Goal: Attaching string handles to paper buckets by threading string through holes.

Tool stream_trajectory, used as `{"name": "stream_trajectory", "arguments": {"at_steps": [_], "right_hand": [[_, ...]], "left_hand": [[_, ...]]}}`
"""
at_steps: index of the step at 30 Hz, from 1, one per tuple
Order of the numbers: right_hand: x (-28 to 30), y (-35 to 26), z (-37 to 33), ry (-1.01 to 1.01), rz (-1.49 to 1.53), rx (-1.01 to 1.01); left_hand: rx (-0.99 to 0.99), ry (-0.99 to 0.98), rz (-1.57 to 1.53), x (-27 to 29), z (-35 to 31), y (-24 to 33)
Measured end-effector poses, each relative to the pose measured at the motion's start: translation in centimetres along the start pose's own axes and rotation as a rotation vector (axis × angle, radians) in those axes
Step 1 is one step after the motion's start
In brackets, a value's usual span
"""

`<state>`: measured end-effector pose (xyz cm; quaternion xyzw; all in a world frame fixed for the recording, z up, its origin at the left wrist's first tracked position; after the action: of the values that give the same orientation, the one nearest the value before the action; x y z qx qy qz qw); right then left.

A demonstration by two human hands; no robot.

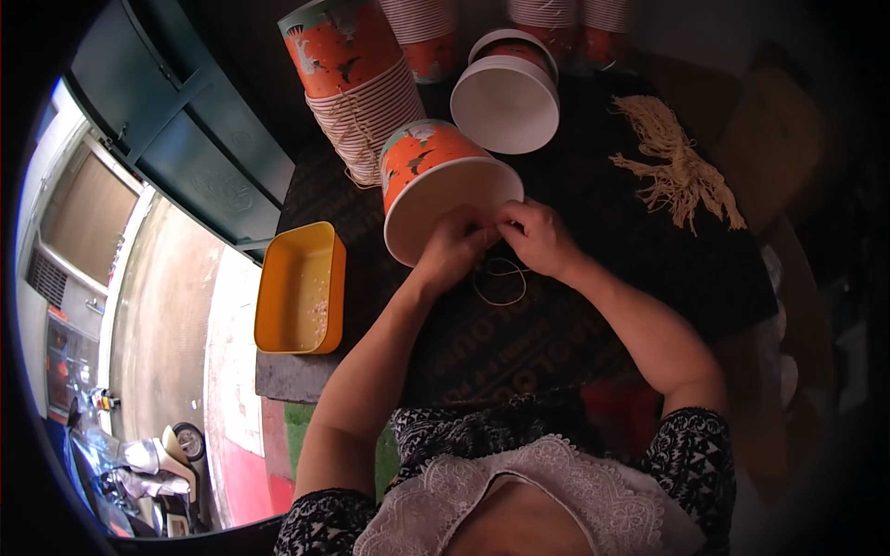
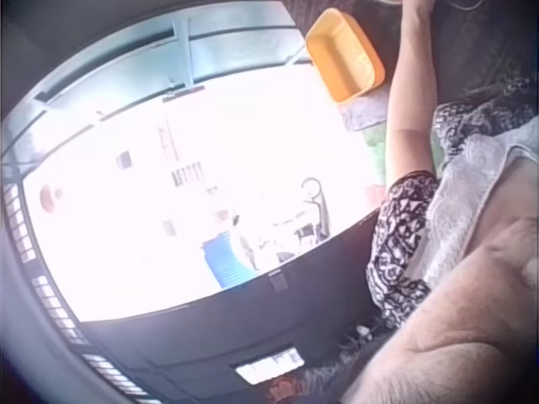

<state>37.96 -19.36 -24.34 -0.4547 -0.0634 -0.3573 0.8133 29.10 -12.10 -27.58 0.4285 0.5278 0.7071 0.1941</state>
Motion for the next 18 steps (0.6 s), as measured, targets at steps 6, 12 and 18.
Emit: {"name": "stream_trajectory", "arguments": {"at_steps": [6, 12, 18], "right_hand": [[0.0, 0.8, 0.1, -0.046, 0.074, -0.087], [-0.2, 0.7, 0.0, -0.106, 0.076, -0.050], [-1.0, 0.4, -0.3, -0.141, 0.054, 0.043]], "left_hand": [[0.070, -0.019, -0.006, -0.3, -0.1, 0.4], [0.185, 0.037, -0.126, -0.3, -0.1, -1.4], [0.219, 0.085, -0.103, 0.1, -0.2, -1.4]]}}
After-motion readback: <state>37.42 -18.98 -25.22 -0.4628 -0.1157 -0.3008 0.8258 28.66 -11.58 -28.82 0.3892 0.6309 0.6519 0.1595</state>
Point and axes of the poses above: each hand's wrist, its own z-axis towards the middle knuckle, its own x-axis out of the back of the hand, y = z × x, the point moved 10 cm from there along z, towards the middle knuckle, and after that the axes turned 7 degrees about z, right-handed, at the moved point
